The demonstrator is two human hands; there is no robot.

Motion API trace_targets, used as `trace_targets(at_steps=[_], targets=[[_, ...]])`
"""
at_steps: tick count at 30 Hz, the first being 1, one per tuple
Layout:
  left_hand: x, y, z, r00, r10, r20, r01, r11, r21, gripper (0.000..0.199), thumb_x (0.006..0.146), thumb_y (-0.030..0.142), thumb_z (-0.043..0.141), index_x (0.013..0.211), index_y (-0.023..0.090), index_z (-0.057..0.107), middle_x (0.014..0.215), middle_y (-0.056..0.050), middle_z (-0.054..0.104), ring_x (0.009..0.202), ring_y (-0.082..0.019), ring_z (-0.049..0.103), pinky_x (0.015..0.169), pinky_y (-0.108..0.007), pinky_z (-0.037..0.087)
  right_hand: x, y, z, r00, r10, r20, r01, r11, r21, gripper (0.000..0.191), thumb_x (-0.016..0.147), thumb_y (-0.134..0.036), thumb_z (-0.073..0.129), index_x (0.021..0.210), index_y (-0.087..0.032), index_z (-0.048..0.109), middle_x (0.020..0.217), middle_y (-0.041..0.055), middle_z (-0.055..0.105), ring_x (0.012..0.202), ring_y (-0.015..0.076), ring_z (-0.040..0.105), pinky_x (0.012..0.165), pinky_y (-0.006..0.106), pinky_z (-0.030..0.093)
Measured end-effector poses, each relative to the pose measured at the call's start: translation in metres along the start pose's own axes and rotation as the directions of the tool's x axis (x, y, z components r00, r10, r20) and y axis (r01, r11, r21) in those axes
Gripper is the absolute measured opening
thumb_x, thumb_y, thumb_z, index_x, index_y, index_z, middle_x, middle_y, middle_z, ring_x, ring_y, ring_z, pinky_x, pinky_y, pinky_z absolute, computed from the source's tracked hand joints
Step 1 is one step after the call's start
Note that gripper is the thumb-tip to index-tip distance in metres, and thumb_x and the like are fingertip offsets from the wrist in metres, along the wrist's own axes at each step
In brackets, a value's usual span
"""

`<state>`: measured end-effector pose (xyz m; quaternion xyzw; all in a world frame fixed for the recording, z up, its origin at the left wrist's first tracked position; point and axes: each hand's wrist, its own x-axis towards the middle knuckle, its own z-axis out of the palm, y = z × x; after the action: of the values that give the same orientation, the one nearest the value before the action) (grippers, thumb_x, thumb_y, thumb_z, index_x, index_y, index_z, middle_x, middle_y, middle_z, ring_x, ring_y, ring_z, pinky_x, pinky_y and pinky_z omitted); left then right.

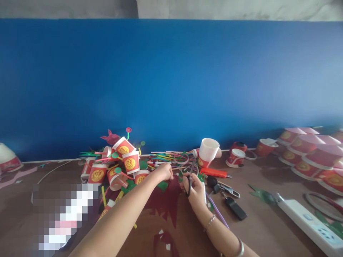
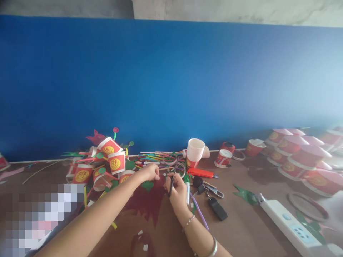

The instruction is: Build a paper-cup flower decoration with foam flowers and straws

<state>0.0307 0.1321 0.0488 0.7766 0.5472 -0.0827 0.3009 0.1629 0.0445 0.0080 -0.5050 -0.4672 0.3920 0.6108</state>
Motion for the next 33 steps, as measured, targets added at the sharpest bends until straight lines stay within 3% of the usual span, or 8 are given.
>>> trace_targets(at_steps=[5,9,11,15,19,24,27,33], targets=[[-0.002,-0.004,-0.005,0.998,-0.025,-0.059,0.023,0.999,-0.036,0.028,0.087,0.033,0.055,0.108,0.014,0.058,0.108,-0.007,0.061,0.092,-0.02,0.061,0.078,-0.038,0.052,0.0,0.001,0.0,1.0,0.0,0.004,0.0,1.0,0.02,0.027,0.073,-0.044,0.062,0.082,-0.019,0.056,0.05,-0.003,0.057,0.047,0.0139,0.052,0.045,0.023,0.04],[-0.012,-0.001,-0.006,0.999,0.002,-0.047,-0.006,0.997,-0.076,0.017,0.079,0.029,0.064,0.084,0.014,0.068,0.076,-0.002,0.068,0.071,-0.016,0.065,0.064,-0.026,0.051,0.0,0.002,0.0,1.0,-0.004,0.009,0.004,1.0,0.015,0.027,0.074,-0.043,0.062,0.083,-0.018,0.056,0.051,-0.0022,0.058,0.048,0.0142,0.053,0.044,0.023,0.04],[-0.02,0.0,-0.004,0.997,0.009,-0.075,-0.015,0.997,-0.071,0.011,0.071,0.026,0.069,0.075,0.015,0.07,0.07,-0.003,0.069,0.069,-0.017,0.065,0.06,-0.024,0.048,0.0,0.001,-0.001,1.0,-0.008,0.001,0.008,1.0,0.01,0.027,0.073,-0.043,0.062,0.083,-0.018,0.057,0.051,-0.0017,0.058,0.048,0.0144,0.054,0.044,0.023,0.041],[-0.047,-0.001,0.002,0.982,0.038,-0.185,-0.039,0.999,-0.003,0.01,0.066,0.019,0.068,0.076,0.018,0.07,0.086,-0.006,0.071,0.083,-0.021,0.065,0.065,-0.025,0.046,0.0,0.0,-0.001,1.0,-0.015,0.0,0.015,1.0,0.012,0.026,0.073,-0.042,0.062,0.082,-0.018,0.057,0.051,-0.0017,0.059,0.047,0.0143,0.054,0.043,0.023,0.041],[-0.083,-0.002,0.019,0.993,0.065,-0.103,-0.059,0.996,0.059,0.012,0.056,0.021,0.073,0.065,0.017,0.068,0.077,-0.009,0.071,0.076,-0.025,0.066,0.06,-0.027,0.046,-0.001,0.0,0.0,1.0,-0.01,-0.004,0.01,1.0,-0.005,0.025,0.074,-0.042,0.062,0.082,-0.019,0.058,0.051,-0.0019,0.058,0.048,0.0145,0.054,0.043,0.023,0.041],[-0.109,0.003,0.038,0.993,0.004,-0.116,0.005,0.997,0.08,0.019,0.067,0.014,0.06,0.084,0.016,0.067,0.096,-0.015,0.068,0.091,-0.029,0.065,0.068,-0.032,0.048,-0.001,0.001,0.0,1.0,-0.028,-0.002,0.028,1.0,0.001,0.025,0.076,-0.041,0.061,0.084,-0.018,0.058,0.052,-0.0019,0.058,0.049,0.0148,0.055,0.046,0.023,0.043],[-0.113,0.003,0.04,0.991,0.008,-0.133,-0.003,0.999,0.037,0.018,0.067,0.011,0.058,0.081,0.018,0.067,0.094,-0.011,0.069,0.091,-0.026,0.065,0.071,-0.029,0.048,-0.001,0.001,-0.001,0.999,-0.041,0.003,0.041,0.999,-0.001,0.024,0.077,-0.04,0.061,0.084,-0.018,0.057,0.053,-0.0019,0.058,0.05,0.0141,0.054,0.047,0.023,0.043],[-0.092,-0.004,0.041,0.975,-0.002,-0.221,-0.021,0.995,-0.102,0.009,0.068,0.019,0.06,0.074,0.021,0.066,0.082,-0.004,0.071,0.075,-0.02,0.066,0.053,-0.023,0.045,-0.002,0.003,-0.002,0.999,-0.031,0.014,0.031,0.999,-0.011,0.023,0.077,-0.039,0.062,0.085,-0.019,0.055,0.053,-0.0026,0.056,0.049,0.0131,0.051,0.043,0.022,0.038]])
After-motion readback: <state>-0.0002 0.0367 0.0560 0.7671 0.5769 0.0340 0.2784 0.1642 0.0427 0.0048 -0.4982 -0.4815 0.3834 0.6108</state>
